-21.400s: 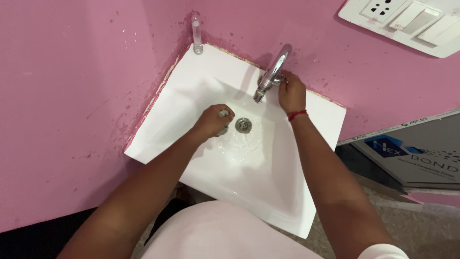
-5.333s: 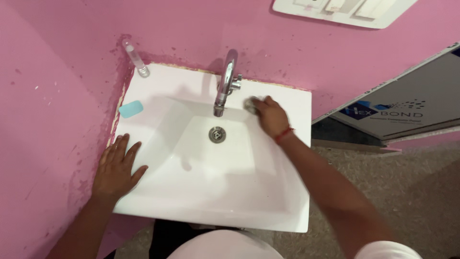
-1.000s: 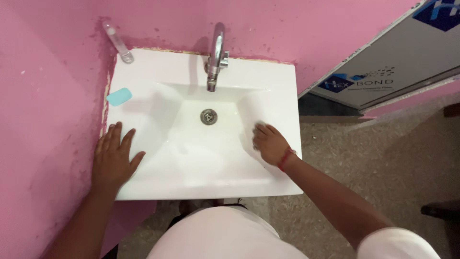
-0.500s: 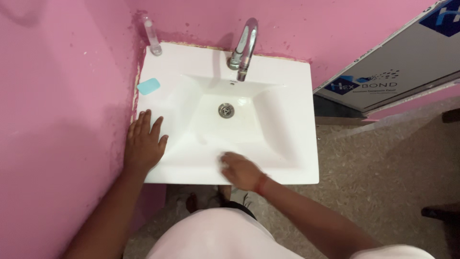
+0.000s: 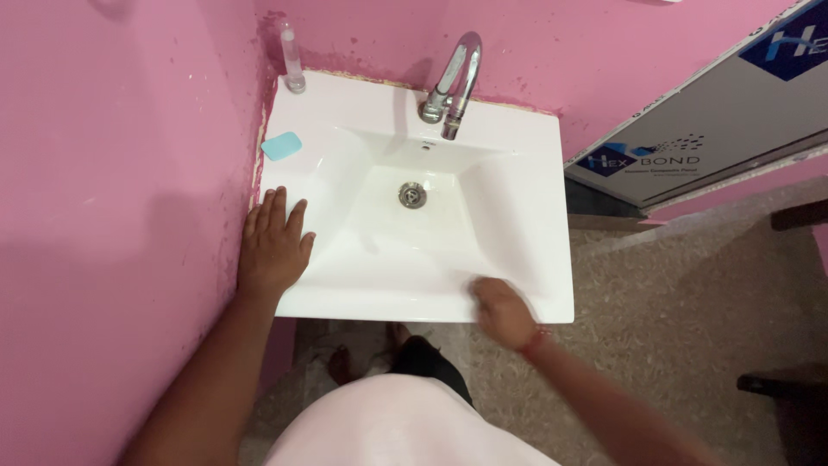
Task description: The person scrubs a white bathroom sink with a cloth and soap, rinses the cloth under running water, and wipes the sink basin and faucet. They then rinse a small transparent bottle under the tap.
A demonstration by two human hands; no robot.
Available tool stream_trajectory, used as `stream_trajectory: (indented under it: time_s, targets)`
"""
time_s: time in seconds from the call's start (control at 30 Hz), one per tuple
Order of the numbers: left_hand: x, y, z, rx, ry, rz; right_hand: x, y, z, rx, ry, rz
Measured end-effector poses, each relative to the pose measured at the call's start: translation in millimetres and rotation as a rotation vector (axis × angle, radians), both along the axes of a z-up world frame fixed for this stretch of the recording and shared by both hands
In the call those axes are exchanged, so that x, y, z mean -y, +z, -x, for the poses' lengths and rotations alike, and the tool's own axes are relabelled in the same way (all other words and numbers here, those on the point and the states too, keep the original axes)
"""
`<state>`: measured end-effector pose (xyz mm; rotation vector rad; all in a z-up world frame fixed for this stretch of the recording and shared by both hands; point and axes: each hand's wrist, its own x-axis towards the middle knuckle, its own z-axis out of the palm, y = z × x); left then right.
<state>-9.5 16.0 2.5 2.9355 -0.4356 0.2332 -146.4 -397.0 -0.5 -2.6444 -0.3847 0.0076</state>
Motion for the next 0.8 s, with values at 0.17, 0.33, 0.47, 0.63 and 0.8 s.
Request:
stream_trajectory:
  time_s: [0.17,0.33,0.47,0.63,0.8]
  targets:
    - [2.4,3.1,-4.7,0.005,0.001,-0.019,105.9,12.7,27.0,0.018,0.082,0.277]
    - [1.7,-2.3,2.0,0.047,-0.01,0.002,27.6,-13.7,7.1,-0.055,0.127,0.154]
    - [1.2,-3.7,1.5,0.037,-0.037,0.033,-84.4,-7.6,-47.1,0.075,0.615,0.046]
    - [3.0,-0.8,13.1,-0.02,-0.032,0.166,-149.0,16.4,-75.2,0.173,0.774,-0.021]
    - [3.3,5.9,40.8,-0.042,-0.077,0.203,-42.9,4.5,-41.5,0.176,0.727,-0.109]
